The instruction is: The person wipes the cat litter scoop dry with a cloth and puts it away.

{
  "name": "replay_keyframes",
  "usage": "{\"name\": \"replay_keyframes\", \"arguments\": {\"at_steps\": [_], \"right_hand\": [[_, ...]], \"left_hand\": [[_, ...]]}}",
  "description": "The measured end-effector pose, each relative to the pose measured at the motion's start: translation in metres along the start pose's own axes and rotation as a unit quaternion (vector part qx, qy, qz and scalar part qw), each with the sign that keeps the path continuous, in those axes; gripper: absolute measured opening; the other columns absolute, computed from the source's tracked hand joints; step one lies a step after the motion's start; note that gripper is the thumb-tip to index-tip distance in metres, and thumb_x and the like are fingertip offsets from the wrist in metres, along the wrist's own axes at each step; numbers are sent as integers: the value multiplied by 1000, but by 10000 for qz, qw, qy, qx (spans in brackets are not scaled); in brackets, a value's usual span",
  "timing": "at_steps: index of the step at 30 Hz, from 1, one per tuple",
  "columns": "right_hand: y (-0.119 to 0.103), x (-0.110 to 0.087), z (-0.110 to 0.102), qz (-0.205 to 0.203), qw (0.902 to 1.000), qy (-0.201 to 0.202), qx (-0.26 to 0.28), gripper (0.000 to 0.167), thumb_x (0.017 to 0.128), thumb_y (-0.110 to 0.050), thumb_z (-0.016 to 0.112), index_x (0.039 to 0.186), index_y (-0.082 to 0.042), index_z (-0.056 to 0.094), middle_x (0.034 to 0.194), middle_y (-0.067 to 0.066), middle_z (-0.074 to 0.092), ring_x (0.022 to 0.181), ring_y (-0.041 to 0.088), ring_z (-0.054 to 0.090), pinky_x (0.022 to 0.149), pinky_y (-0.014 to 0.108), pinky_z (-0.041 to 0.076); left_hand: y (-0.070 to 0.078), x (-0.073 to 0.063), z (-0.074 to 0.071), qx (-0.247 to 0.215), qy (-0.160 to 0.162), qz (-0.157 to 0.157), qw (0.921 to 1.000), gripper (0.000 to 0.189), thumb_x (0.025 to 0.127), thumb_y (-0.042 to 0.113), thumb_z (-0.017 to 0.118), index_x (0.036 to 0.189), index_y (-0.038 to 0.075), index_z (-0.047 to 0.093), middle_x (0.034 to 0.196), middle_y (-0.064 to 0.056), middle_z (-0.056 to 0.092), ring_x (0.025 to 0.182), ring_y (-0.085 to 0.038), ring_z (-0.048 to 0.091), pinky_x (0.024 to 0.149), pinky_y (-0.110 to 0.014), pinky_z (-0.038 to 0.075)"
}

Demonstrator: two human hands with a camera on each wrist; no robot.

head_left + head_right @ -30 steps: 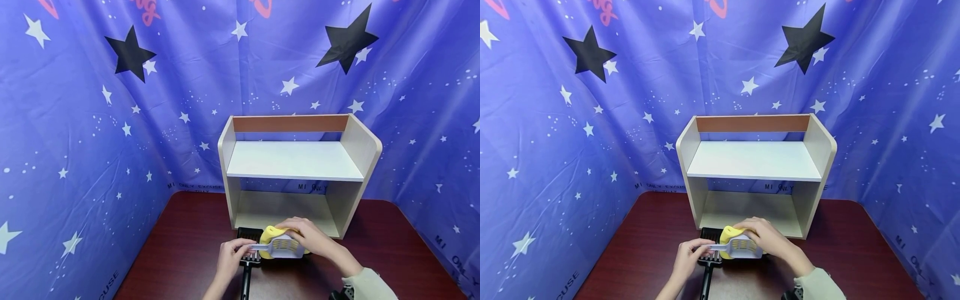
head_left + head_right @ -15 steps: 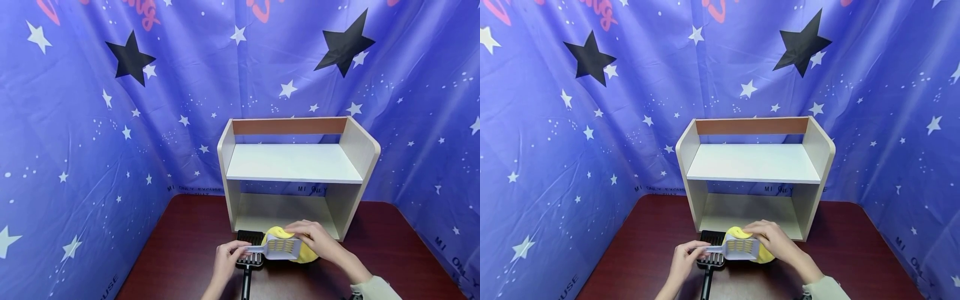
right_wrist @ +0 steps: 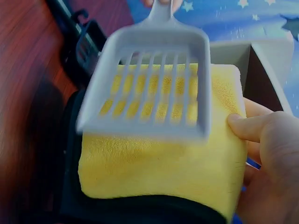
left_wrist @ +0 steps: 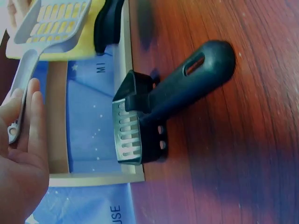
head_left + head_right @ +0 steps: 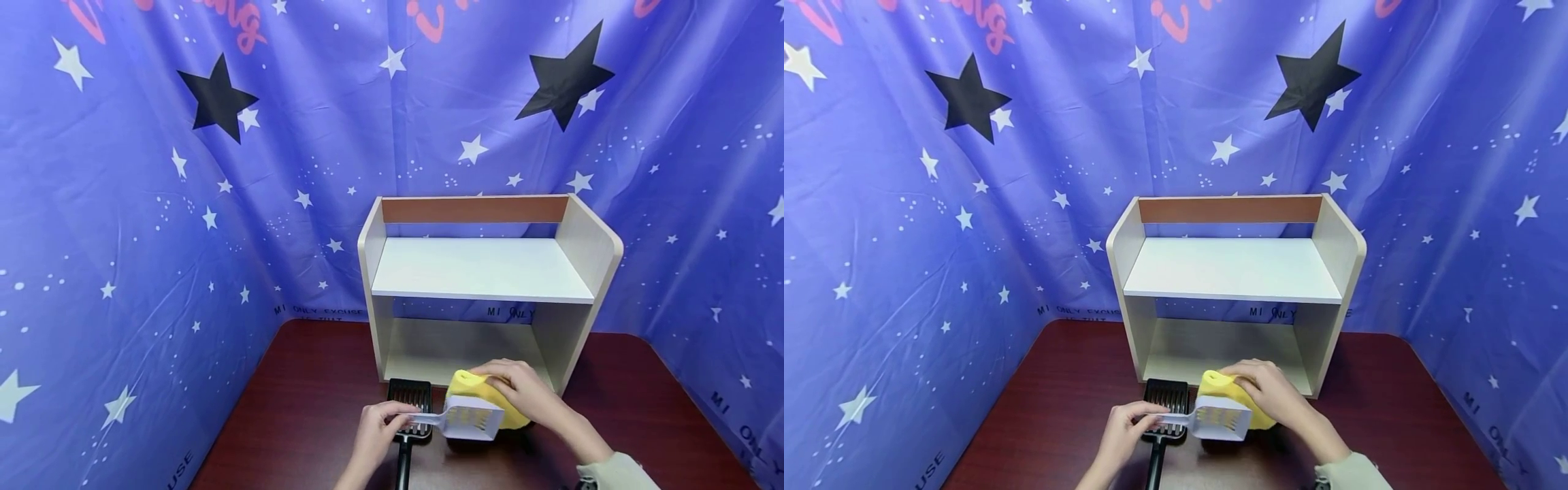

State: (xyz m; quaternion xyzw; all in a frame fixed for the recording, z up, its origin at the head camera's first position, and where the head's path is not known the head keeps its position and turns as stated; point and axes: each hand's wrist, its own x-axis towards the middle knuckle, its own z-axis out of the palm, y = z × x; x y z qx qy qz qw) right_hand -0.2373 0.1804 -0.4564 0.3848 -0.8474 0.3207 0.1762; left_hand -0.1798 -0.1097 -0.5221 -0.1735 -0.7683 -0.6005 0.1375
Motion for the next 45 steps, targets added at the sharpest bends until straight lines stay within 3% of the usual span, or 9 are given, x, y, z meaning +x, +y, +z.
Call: {"name": "replay_keyframes", "arguments": {"at_steps": [5,9,12,20,30,33,37,45], "right_hand": [[-13,12,10,-237,9982,-483,250,28,92,-2,65,113,-18,74,107,-3,76,97,12,68,80,30,58],[-18,15,14,-382,9960,-715,374,31,91,1,64,111,-20,74,108,-4,75,100,15,68,84,32,59],[-17,14,13,-391,9960,-703,398,32,90,2,65,111,-19,75,108,-3,75,100,16,69,84,33,59],[-9,9,7,-282,9971,-576,416,30,91,3,64,111,-15,75,108,-1,75,100,17,69,82,31,60],[4,-7,-1,-267,9993,-157,191,27,88,4,67,108,-12,76,102,0,76,96,12,69,77,23,58],[7,-12,-5,-238,9993,-167,239,27,88,5,66,107,-11,76,101,1,76,95,9,68,75,20,57],[9,-15,-10,-156,9994,-189,231,27,88,5,67,107,-11,75,100,1,76,95,6,67,74,19,56],[-3,0,-5,133,9992,-120,-358,32,87,1,70,110,-20,75,103,-5,76,94,10,68,74,31,57]], "left_hand": [[3,2,8,75,30,-195,9998,11,89,3,69,95,-1,77,88,-16,77,69,-9,73,63,-21,62],[3,3,9,216,183,-297,9992,10,87,-4,67,93,-5,76,83,-20,76,65,-22,74,60,-26,63],[3,2,8,179,237,-317,9991,10,87,-6,67,93,-7,75,82,-22,75,64,-25,74,60,-26,63],[0,3,1,-269,372,-203,9987,12,88,5,69,95,-2,76,85,-19,76,65,-19,75,60,-29,63],[-9,4,-8,-216,506,-380,9978,12,88,7,71,94,-1,77,83,-19,76,66,-11,75,59,-35,63],[-10,3,-10,-198,478,-417,9978,12,88,7,70,95,-1,77,84,-20,76,67,-8,74,61,-38,63],[-9,2,-11,-166,359,-489,9980,12,88,6,70,96,-1,77,86,-19,77,68,-4,73,63,-31,63],[-3,6,-4,5,119,-553,9984,12,89,4,69,98,-1,77,85,-17,77,68,-10,74,64,-24,63]]}}
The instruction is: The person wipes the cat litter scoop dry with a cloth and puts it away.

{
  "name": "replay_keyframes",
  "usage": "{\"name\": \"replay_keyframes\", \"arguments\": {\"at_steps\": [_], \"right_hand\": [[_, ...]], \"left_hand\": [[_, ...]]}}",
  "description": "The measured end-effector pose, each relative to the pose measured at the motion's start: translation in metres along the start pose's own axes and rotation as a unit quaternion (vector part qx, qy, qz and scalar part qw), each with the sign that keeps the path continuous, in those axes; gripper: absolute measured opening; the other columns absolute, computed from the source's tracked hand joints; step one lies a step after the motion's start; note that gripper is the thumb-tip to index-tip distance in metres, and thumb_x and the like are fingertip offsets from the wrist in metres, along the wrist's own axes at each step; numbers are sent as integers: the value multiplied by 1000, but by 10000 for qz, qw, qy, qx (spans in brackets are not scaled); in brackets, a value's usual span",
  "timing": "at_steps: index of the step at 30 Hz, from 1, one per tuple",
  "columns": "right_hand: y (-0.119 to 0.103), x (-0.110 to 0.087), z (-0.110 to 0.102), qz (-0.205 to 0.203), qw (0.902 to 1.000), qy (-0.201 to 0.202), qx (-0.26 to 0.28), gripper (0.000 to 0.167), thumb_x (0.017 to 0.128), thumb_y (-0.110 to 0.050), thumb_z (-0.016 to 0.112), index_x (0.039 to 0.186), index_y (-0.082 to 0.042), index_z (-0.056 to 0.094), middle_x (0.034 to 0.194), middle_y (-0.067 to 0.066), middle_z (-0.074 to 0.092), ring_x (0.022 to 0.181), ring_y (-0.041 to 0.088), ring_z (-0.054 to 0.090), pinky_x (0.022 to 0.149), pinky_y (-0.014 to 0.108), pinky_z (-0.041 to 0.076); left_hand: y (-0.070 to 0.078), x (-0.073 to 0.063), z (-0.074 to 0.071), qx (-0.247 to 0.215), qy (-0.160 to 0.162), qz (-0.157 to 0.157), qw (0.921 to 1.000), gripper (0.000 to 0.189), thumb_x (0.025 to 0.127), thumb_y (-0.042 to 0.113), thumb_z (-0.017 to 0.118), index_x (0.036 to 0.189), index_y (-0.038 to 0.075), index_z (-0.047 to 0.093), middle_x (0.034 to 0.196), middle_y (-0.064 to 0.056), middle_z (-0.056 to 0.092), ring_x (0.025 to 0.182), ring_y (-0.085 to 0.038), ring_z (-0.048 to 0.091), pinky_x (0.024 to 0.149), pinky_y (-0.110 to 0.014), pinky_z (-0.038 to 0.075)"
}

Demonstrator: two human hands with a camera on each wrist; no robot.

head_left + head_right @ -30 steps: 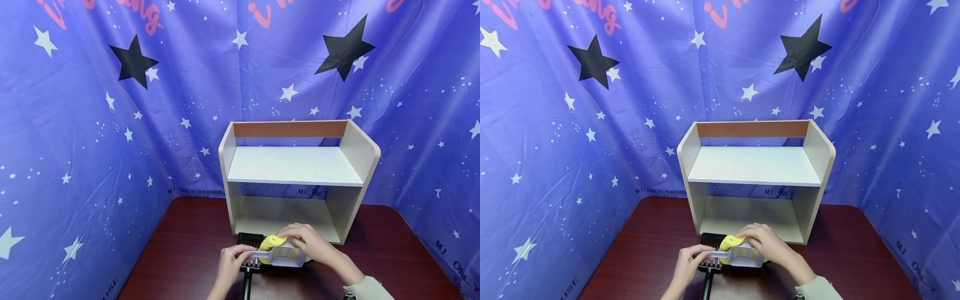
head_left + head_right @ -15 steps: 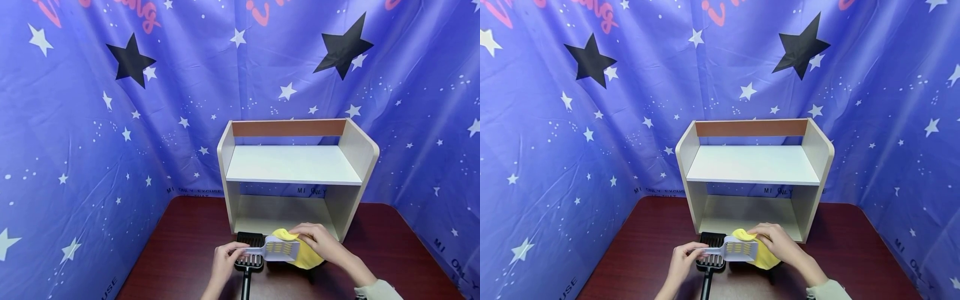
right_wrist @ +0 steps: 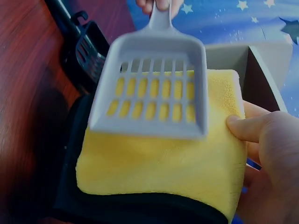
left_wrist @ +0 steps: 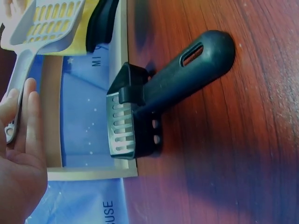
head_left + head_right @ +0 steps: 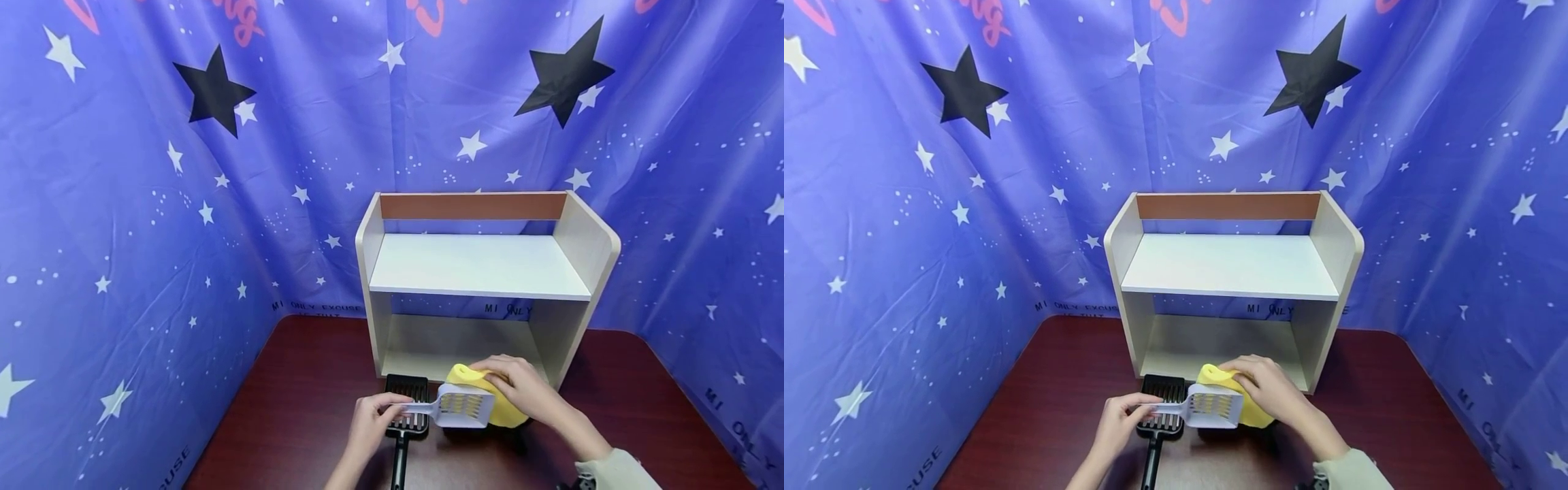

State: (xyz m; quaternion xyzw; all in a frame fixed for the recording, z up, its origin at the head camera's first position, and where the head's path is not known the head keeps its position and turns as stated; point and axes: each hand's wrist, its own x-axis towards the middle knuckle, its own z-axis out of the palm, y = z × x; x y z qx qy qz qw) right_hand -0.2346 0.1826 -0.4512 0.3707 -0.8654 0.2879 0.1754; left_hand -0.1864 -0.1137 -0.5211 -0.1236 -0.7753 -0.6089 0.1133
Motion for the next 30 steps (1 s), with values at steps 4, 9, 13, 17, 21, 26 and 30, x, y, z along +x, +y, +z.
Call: {"name": "replay_keyframes", "arguments": {"at_steps": [4,9,13,17,21,26,30], "right_hand": [[-8,11,7,-28,9996,-240,-123,31,89,-2,68,113,-20,74,106,-5,75,97,14,68,81,38,58],[-9,14,12,-313,9986,-386,-171,34,87,2,68,112,-19,75,108,-6,74,99,16,67,82,39,58],[-4,11,12,-429,9985,-307,-167,35,84,6,69,109,-18,76,107,-4,75,98,18,68,81,38,59],[3,4,11,-473,9986,-100,-192,33,84,5,69,108,-16,77,105,-4,75,97,18,69,80,38,59],[8,-4,10,-541,9984,162,-67,32,83,6,70,107,-15,77,102,-5,75,95,16,70,79,31,60],[14,-15,9,-443,9981,402,170,33,81,9,71,105,-13,77,100,-3,76,93,12,70,82,8,52],[18,-22,6,111,9984,526,188,33,81,7,73,106,-15,76,100,-2,77,94,5,70,80,7,51]], "left_hand": [[-1,3,2,-65,-89,141,9998,14,90,8,69,98,0,77,87,-18,77,69,-15,75,64,-22,62],[-3,4,1,-199,-9,111,9997,15,90,8,69,98,-2,77,88,-21,76,69,-13,75,64,-24,63],[-5,3,-3,-295,135,19,9995,14,89,8,70,97,-2,76,89,-21,76,68,-5,73,64,-26,63],[-7,3,-7,-281,249,43,9993,14,89,9,70,97,-1,77,88,-20,77,67,-11,75,63,-33,64],[-9,1,-9,-248,318,72,9992,14,89,9,70,97,0,77,86,-19,77,67,-15,75,62,-35,63],[-11,0,-10,-252,329,27,9991,14,89,8,70,97,-1,77,86,-19,77,67,-5,73,62,-31,63],[-12,0,-10,-235,333,-10,9992,14,89,7,70,97,-1,76,85,-19,77,67,0,71,62,-27,63]]}}
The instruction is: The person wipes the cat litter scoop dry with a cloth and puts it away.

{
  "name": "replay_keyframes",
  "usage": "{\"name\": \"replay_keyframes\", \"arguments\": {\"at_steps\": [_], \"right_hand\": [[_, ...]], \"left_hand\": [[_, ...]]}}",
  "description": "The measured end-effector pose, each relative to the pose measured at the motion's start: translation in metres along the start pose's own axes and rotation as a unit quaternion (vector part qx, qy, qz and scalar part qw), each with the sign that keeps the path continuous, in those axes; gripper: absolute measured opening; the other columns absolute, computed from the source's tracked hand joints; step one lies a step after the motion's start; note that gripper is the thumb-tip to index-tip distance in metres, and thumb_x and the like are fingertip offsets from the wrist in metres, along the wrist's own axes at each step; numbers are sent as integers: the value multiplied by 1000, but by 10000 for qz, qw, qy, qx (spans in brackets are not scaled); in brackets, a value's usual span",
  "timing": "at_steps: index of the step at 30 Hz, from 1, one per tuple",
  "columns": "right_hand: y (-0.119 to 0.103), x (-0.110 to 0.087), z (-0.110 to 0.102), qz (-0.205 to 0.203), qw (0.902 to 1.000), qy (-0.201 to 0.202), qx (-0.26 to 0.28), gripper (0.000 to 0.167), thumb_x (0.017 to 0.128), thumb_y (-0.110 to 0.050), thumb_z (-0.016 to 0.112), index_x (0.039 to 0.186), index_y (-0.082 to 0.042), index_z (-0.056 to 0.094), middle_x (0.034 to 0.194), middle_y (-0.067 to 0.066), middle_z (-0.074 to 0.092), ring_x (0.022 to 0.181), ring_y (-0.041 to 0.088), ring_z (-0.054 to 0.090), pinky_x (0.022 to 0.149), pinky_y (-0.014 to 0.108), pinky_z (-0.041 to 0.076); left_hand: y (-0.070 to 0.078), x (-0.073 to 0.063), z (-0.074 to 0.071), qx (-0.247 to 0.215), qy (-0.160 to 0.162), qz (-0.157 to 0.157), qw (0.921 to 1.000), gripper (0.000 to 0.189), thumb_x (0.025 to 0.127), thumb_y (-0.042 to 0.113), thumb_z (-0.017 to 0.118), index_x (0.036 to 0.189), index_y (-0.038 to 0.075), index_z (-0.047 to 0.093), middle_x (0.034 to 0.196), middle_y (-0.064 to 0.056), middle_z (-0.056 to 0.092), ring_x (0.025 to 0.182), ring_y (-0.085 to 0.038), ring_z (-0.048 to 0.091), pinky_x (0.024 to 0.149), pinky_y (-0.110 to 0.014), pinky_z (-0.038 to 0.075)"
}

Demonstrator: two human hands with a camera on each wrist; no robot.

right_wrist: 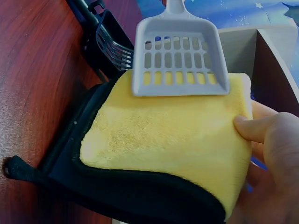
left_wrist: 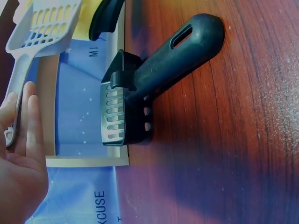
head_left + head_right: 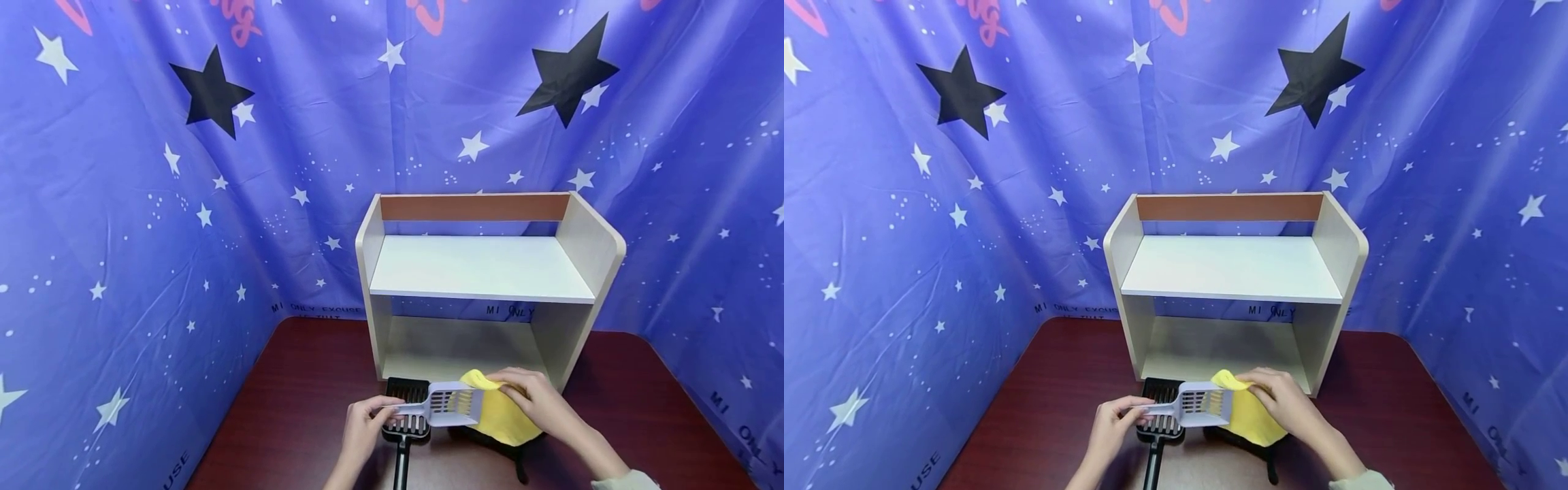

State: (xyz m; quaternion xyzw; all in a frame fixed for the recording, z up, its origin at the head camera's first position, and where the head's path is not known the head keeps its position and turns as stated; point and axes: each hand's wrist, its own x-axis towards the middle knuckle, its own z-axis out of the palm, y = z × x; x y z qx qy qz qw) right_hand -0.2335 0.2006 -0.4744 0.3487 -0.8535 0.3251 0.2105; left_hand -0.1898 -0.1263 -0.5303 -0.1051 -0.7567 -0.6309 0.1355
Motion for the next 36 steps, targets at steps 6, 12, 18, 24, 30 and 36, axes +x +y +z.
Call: {"name": "replay_keyframes", "arguments": {"at_steps": [6,12,18,24,30,36], "right_hand": [[-3,-9,-3,1296,9906,249,-361,25,87,-4,73,108,-18,76,104,-1,77,96,4,69,73,24,58],[-11,-11,6,1763,9832,438,205,20,89,-4,71,107,-13,75,103,5,77,88,-5,63,66,21,55],[-19,-3,13,2046,9694,896,1017,19,92,-4,67,111,-3,71,102,16,76,84,-10,61,64,14,53],[-25,5,15,2179,9597,1324,1179,19,90,-3,71,109,-1,70,103,18,75,90,-7,66,69,7,54],[-30,8,23,2409,9409,1531,1825,25,88,2,71,110,7,62,104,23,70,86,-4,67,70,11,58],[-36,9,32,2472,9295,1653,2181,24,86,8,70,107,9,60,105,27,67,88,-9,64,71,13,59]], "left_hand": [[1,-1,2,-669,337,-340,9966,17,90,0,67,101,-12,72,91,-30,73,69,-1,72,67,-32,63],[7,-1,11,-1486,404,-633,9860,26,94,-2,61,108,-23,62,100,-42,66,74,-2,73,69,-20,61],[15,-3,18,-1671,107,-897,9818,29,94,-2,61,111,-25,59,98,-42,66,72,-1,72,67,-16,60],[20,-9,22,-1004,-303,-980,9896,19,89,1,69,102,-14,68,89,-33,72,69,-4,72,64,-20,61],[24,-14,33,-616,-685,-839,9922,12,87,1,70,93,-9,67,84,-29,73,67,-18,75,61,-18,59],[26,-18,41,-661,-607,-852,9923,8,87,-2,69,89,-9,65,80,-26,74,64,-25,74,59,-20,59]]}}
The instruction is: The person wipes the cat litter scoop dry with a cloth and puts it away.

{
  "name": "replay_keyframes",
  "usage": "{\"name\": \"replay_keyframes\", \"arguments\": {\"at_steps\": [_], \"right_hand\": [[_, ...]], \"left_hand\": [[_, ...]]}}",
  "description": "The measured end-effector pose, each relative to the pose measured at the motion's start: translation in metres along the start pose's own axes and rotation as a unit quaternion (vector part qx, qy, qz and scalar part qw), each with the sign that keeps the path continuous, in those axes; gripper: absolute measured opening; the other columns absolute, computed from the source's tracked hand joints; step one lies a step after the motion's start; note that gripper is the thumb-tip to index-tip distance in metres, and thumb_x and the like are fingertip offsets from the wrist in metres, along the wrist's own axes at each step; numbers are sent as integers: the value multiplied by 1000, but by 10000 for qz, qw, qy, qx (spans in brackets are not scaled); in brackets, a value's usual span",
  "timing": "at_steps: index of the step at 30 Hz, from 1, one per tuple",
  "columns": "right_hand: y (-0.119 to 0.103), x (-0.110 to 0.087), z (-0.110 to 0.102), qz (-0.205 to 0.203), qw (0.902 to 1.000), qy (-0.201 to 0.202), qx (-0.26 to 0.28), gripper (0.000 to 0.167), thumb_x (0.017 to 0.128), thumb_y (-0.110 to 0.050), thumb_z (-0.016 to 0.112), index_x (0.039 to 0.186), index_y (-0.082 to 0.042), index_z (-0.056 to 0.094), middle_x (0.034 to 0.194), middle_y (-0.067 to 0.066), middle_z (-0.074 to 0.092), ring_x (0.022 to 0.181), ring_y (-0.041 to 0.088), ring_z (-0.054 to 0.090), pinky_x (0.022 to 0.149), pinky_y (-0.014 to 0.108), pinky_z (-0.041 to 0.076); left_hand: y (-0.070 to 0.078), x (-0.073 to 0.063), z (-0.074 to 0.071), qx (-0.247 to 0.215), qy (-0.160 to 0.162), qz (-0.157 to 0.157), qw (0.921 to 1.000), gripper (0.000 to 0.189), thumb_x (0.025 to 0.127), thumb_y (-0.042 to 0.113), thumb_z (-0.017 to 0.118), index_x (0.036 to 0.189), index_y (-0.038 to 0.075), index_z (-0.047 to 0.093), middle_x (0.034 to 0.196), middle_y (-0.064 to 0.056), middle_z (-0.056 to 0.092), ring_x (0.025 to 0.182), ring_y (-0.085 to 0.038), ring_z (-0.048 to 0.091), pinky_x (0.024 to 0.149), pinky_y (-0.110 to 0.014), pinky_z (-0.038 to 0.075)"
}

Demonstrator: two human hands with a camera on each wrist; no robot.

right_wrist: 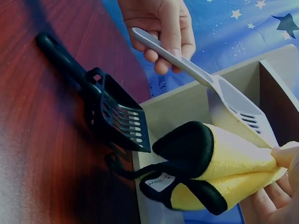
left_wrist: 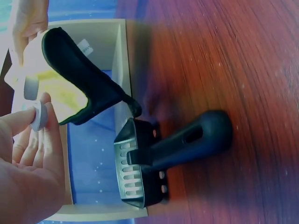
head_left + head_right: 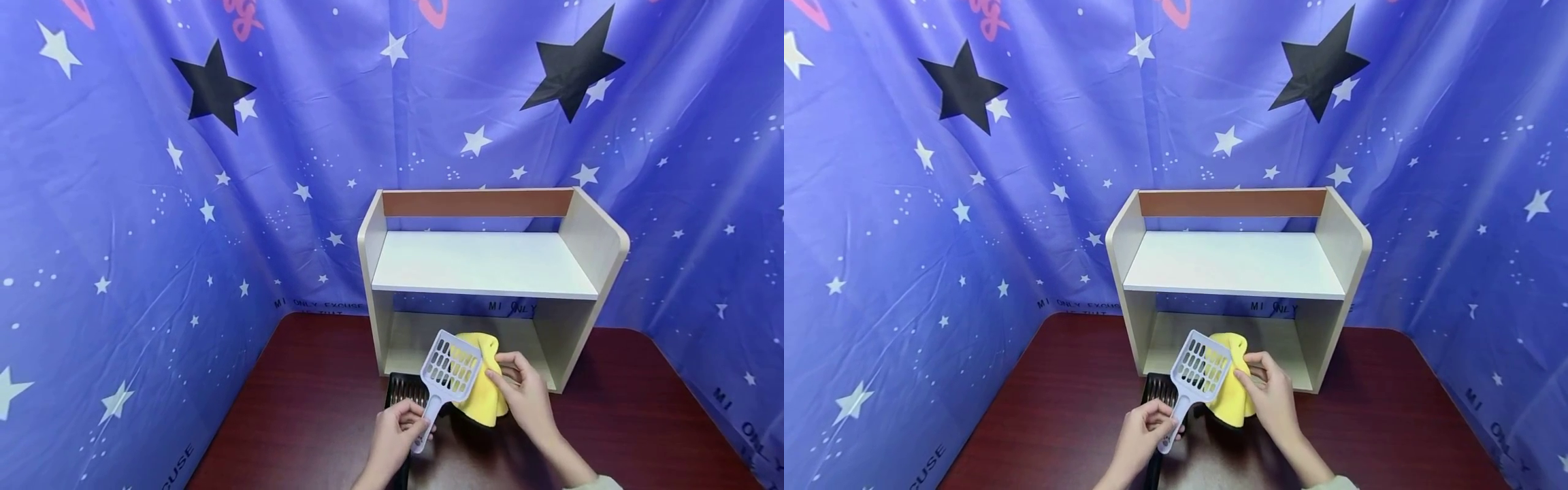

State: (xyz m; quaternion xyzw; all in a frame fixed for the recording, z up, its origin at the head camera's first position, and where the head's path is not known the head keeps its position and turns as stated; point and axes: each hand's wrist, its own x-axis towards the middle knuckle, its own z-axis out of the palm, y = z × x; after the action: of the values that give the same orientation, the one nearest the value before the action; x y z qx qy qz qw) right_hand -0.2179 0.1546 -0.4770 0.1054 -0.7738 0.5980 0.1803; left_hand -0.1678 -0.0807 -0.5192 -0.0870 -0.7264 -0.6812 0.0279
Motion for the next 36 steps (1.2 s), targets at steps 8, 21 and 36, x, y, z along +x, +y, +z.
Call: {"name": "replay_keyframes", "arguments": {"at_steps": [8,21,36], "right_hand": [[4,-10,6,27,10000,-40,58,17,84,10,71,99,7,64,98,29,71,83,-8,66,67,16,60],[10,-26,13,-76,9997,-166,172,15,80,10,73,93,4,68,90,25,74,80,-5,68,66,17,61],[12,-37,26,-325,9982,-448,231,16,78,11,75,88,1,69,85,20,74,76,-3,69,63,19,61]], "left_hand": [[1,0,10,-163,31,-59,9998,8,87,-2,68,88,-7,63,81,-28,73,61,-13,72,59,-22,60],[1,2,17,-327,101,-174,9993,7,88,-3,66,89,-8,61,81,-29,73,62,-6,71,60,-22,61],[6,3,19,-321,231,-226,9990,10,87,-3,67,90,-9,61,84,-30,72,72,-34,75,61,-18,58]]}}
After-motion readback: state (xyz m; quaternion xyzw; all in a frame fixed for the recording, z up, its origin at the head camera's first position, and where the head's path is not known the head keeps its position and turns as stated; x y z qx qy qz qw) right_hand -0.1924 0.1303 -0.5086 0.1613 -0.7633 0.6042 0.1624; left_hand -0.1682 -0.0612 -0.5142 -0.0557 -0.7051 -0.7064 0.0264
